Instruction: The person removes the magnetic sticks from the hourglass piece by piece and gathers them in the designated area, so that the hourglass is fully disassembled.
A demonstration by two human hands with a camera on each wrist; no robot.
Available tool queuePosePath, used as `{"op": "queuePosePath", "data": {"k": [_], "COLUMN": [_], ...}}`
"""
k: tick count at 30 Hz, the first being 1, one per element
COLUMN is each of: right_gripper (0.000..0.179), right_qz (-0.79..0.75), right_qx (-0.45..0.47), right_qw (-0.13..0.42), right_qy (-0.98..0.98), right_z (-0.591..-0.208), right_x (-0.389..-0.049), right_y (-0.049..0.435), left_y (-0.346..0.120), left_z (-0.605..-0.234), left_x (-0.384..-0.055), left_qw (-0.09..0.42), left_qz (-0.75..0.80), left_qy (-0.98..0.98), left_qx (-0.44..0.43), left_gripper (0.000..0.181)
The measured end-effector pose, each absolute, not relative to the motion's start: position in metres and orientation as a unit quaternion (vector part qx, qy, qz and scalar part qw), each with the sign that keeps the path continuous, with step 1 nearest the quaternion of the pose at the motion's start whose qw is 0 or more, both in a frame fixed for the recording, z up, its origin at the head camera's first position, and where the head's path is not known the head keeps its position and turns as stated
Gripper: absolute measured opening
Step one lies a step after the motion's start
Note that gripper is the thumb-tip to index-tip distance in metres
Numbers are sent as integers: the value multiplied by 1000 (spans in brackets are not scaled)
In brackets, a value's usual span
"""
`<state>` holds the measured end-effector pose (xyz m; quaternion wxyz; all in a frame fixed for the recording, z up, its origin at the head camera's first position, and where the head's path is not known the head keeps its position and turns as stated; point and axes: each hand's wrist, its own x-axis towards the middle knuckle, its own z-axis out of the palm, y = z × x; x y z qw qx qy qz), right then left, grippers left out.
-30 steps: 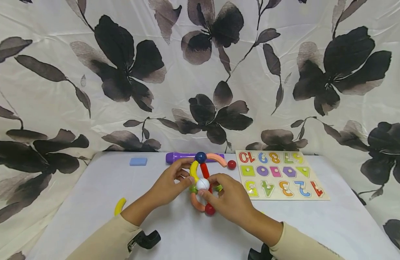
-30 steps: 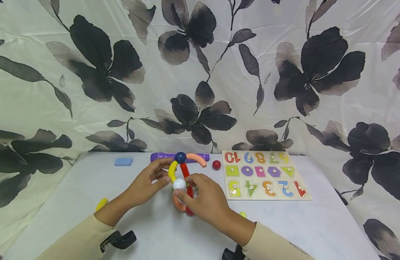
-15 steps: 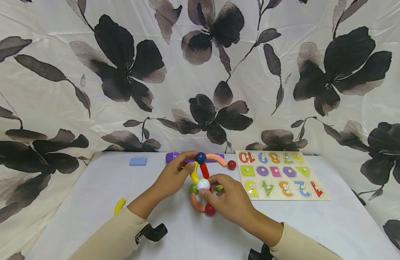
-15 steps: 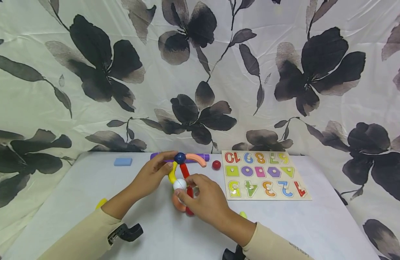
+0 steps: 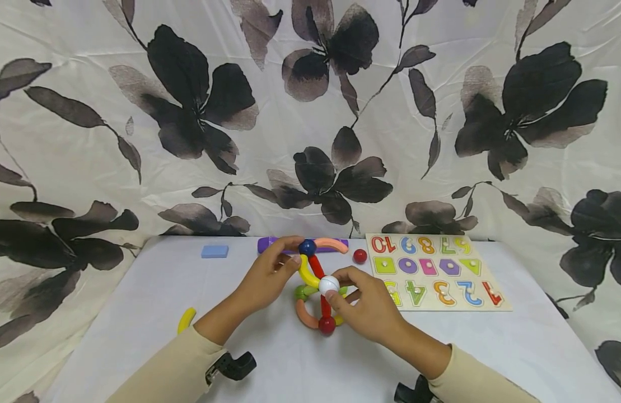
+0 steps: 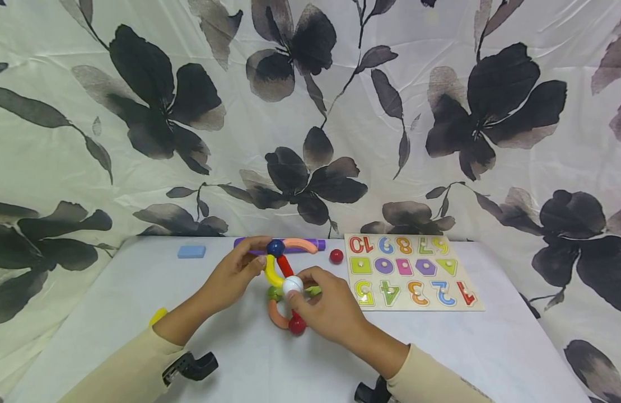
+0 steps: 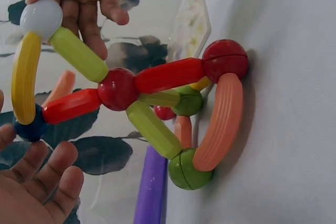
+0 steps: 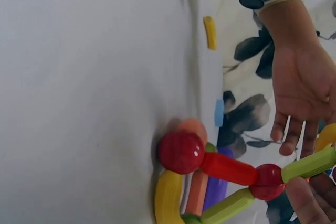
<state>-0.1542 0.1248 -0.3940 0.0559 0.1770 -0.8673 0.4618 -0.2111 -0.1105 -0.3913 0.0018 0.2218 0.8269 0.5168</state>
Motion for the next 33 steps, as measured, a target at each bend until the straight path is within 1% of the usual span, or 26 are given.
{"op": "queuePosePath", "data": {"k": [4, 7, 15, 21, 33], "right_gripper": [25, 25, 24, 23, 28], "right_qz": [471, 472, 498, 520, 533], "right_qx": [178, 174, 127, 115, 101], "right_qw": [53, 50, 47, 37, 45], "right_qy": [-862, -863, -857, -846, -839], "right_z": [-394, -394, -393, -392, -390], "right_x": [-156, -157, -158, -159, -167], "right_y": [130, 132, 135, 137, 142], "left_y": [-111, -112, -116, -119, -123], "left_z": [-391, -391, -391, -393, -394], "left_x": [-209, -207, -200, -195, -183], "left_qw": [-1, -5, 2, 4, 6], "left_qz": [508, 504, 506, 509, 521], "left_qy": [833, 834, 837, 836, 829], "left_qx": [221, 224, 208, 205, 204], "left_gripper": [48, 45, 45, 46, 41]}}
